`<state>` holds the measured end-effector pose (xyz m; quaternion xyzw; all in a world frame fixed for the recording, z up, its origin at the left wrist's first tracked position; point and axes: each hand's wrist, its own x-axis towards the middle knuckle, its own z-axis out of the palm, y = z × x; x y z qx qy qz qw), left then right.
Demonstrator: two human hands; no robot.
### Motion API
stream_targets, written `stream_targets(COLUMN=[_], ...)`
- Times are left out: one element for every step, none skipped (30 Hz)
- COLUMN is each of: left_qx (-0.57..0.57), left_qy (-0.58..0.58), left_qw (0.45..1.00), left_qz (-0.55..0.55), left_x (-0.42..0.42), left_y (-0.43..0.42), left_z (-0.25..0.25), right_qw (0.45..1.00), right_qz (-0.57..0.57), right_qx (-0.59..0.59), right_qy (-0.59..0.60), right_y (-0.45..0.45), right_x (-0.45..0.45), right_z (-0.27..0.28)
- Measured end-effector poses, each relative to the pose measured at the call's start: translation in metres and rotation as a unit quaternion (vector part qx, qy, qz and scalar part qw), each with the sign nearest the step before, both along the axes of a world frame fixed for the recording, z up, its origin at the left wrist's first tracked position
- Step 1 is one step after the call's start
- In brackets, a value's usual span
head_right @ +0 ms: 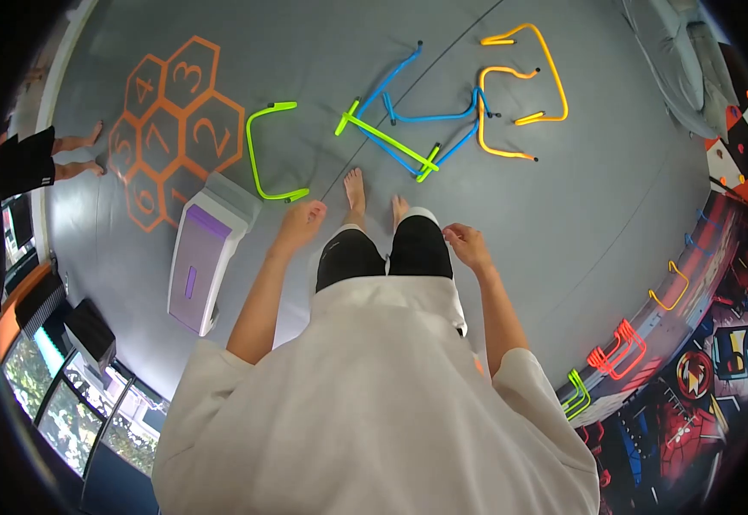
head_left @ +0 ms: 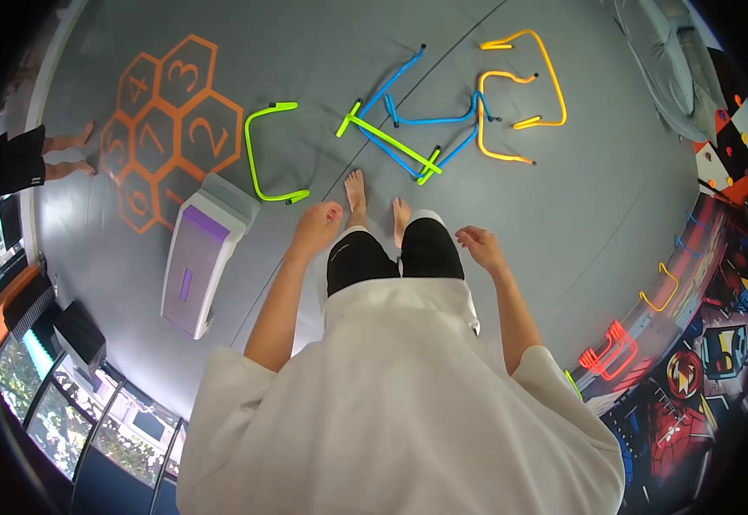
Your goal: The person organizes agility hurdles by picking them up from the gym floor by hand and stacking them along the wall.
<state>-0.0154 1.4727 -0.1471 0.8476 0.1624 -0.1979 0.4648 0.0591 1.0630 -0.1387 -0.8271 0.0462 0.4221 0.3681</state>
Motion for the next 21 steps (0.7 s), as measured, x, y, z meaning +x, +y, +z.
stream_targets(left_qx=[-0.003,-0.005,0.0,0.007,0.011,0.033,0.054,0.074,0.116,0.153,0.18,0.209,0.246,0.273,0.299,0.333,0.365,0.338,0.311,0.282,0.261], left_qy=[0.019,0.04,0.07,0.097,0.128,0.136,0.147,0.157,0.16,0.166,0.155,0.138,0.122,0.093,0.058,0.003,-0.057,0.034,0.122,0.212,0.22], left_qw=[1.0,0.999,0.997,0.994,0.99,0.987,0.981,0.975,0.961,0.941,0.939,0.937,0.924,0.913,0.903,0.884,0.862,0.856,0.84,0.815,0.811], left_qz=[-0.008,-0.016,-0.03,-0.043,-0.058,-0.084,-0.112,-0.14,-0.194,-0.252,-0.247,-0.243,-0.265,-0.287,-0.305,-0.33,-0.347,-0.39,-0.427,-0.461,-0.474], left_x=[0.008,0.015,0.023,0.035,0.041,0.051,0.065,0.079,0.097,0.111,0.13,0.157,0.17,0.186,0.208,0.215,0.219,0.228,0.239,0.242,0.236], left_y=[0.005,0.012,0.017,0.02,0.019,0.019,0.019,0.017,0.017,0.014,0.005,-0.005,-0.008,-0.015,-0.024,-0.027,-0.027,-0.028,-0.029,-0.033,-0.035], left_z=[-0.018,-0.037,-0.059,-0.085,-0.112,-0.138,-0.166,-0.195,-0.232,-0.266,-0.28,-0.295,-0.332,-0.35,-0.366,-0.392,-0.414,-0.427,-0.437,-0.443,-0.446], right_qw=[1.0,1.0,0.999,0.998,0.996,0.998,0.999,0.997,0.992,0.982,0.982,0.982,0.972,0.966,0.966,0.965,0.97,0.973,0.975,0.974,0.973], right_qz=[-0.002,-0.013,-0.026,-0.038,-0.035,-0.013,0.009,0.031,0.062,0.093,0.083,0.058,0.061,0.087,0.101,0.119,0.121,0.124,0.127,0.139,0.151], right_qx=[-0.008,-0.001,0.007,0.016,0.008,-0.017,-0.042,-0.066,-0.084,-0.104,-0.151,-0.158,-0.197,-0.217,-0.211,-0.204,-0.197,-0.189,-0.181,-0.178,-0.172], right_qy=[0.004,0.024,0.042,0.057,0.076,0.051,0.03,0.008,-0.064,-0.13,-0.076,-0.091,-0.11,-0.107,-0.113,-0.118,-0.075,-0.041,-0.012,0.014,0.038], right_y=[0.003,0.008,0.013,0.017,0.019,0.021,0.023,0.025,0.021,0.017,0.023,0.024,0.034,0.042,0.046,0.048,0.05,0.053,0.051,0.049,0.05], right_x=[0.003,0.003,0.002,0.008,0.012,0.017,0.023,0.03,0.038,0.043,0.062,0.078,0.093,0.105,0.112,0.106,0.095,0.093,0.093,0.086,0.077], right_z=[-0.016,-0.035,-0.057,-0.086,-0.119,-0.154,-0.192,-0.232,-0.277,-0.321,-0.347,-0.377,-0.39,-0.401,-0.42,-0.436,-0.446,-0.458,-0.467,-0.466,-0.46])
